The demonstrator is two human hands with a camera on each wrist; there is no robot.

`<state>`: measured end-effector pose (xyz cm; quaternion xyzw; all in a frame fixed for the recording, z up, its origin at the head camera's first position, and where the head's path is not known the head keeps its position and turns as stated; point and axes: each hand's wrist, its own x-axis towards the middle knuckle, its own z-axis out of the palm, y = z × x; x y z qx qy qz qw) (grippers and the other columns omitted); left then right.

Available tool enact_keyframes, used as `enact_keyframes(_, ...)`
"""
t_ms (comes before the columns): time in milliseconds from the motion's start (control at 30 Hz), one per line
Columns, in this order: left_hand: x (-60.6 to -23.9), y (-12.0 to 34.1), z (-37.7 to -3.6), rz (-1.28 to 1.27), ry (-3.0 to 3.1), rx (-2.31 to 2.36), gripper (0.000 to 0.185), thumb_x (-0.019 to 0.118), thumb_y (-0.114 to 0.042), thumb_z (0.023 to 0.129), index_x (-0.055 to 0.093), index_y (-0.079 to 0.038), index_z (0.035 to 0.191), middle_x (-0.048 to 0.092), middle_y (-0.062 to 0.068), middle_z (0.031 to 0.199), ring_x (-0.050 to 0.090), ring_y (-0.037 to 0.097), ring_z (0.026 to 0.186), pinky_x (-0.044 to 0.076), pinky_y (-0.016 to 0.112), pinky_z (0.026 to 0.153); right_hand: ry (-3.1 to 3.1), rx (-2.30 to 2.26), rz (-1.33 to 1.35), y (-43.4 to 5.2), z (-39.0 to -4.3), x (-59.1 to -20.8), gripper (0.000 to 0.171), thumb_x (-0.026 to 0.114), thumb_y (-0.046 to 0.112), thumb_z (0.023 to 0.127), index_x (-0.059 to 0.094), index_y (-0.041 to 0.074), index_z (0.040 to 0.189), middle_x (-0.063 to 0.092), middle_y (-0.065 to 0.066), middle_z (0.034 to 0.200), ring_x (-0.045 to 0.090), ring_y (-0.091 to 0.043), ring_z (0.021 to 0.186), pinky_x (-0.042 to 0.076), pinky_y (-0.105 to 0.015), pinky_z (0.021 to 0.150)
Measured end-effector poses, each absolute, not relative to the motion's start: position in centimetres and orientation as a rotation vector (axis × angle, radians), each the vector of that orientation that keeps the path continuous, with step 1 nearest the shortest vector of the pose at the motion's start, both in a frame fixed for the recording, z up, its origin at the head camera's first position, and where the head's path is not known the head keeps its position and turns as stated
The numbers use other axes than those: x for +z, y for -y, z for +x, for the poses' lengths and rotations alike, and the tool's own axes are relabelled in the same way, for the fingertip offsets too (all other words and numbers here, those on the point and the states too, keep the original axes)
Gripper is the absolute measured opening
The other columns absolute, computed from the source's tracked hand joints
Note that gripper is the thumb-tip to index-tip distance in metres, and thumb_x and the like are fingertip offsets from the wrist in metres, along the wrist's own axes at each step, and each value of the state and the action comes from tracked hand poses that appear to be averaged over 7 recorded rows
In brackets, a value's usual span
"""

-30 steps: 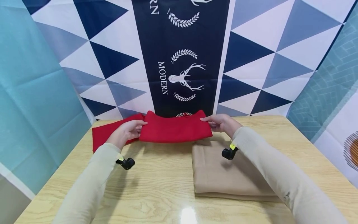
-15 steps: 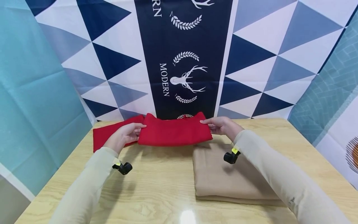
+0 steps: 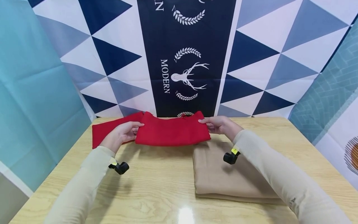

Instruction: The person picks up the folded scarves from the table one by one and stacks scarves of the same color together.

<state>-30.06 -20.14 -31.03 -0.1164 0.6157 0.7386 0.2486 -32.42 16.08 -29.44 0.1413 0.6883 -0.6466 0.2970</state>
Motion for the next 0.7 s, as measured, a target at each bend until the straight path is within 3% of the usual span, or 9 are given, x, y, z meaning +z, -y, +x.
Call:
enact_keyframes(133,-30.62,20.13,-29.95,-0.331,-1.668,2.020,0.019,0.051,-0.016,0.098,0.042,-0.013,0.114,0.064,-0.002,0.085,0.061,0.012,0.079,0.056,0.023,0.070,-1.825,-1.721,0.364,-16.10,-32.27,-29.08,0.060,0.058,0.024,0.095,0.032,0.002,0.144,0.067,0.004,0.069,0.066,-0.007,0.064,0.055,-0.016,0.066)
enact_keyframes(300,-30.65,20.15,-29.81,-0.330,-1.671,2.025,0.041,0.051,-0.017,0.098,0.033,-0.011,0.134,0.064,-0.002,0.085,0.061,0.011,0.078,0.056,0.023,0.070,-1.834,-1.719,0.347,-16.06,-31.92,-28.90,0.061,0.058,0.024,0.095,0.031,0.001,0.144,0.067,0.004,0.069,0.066,-0.007,0.064,0.056,-0.016,0.066)
enact_keyframes(400,-30.65,20.15,-29.71,-0.327,-1.677,2.022,0.048,0.051,-0.017,0.098,0.028,-0.010,0.139,0.064,-0.003,0.085,0.061,0.011,0.078,0.056,0.023,0.070,-1.832,-1.715,0.329,-16.10,-31.85,-29.04,0.061,0.057,0.023,0.095,0.030,0.001,0.145,0.067,0.005,0.069,0.066,-0.006,0.064,0.056,-0.017,0.066)
enact_keyframes(700,-30.24,20.10,-29.33,-0.318,-1.684,2.022,0.020,0.052,-0.017,0.098,0.041,-0.013,0.115,0.065,-0.003,0.082,0.060,0.010,0.074,0.055,0.022,0.070,-1.847,-1.719,0.275,-16.30,-31.70,-29.11,0.058,0.056,0.022,0.096,0.032,-0.001,0.144,0.067,0.006,0.069,0.066,-0.005,0.065,0.055,-0.016,0.066)
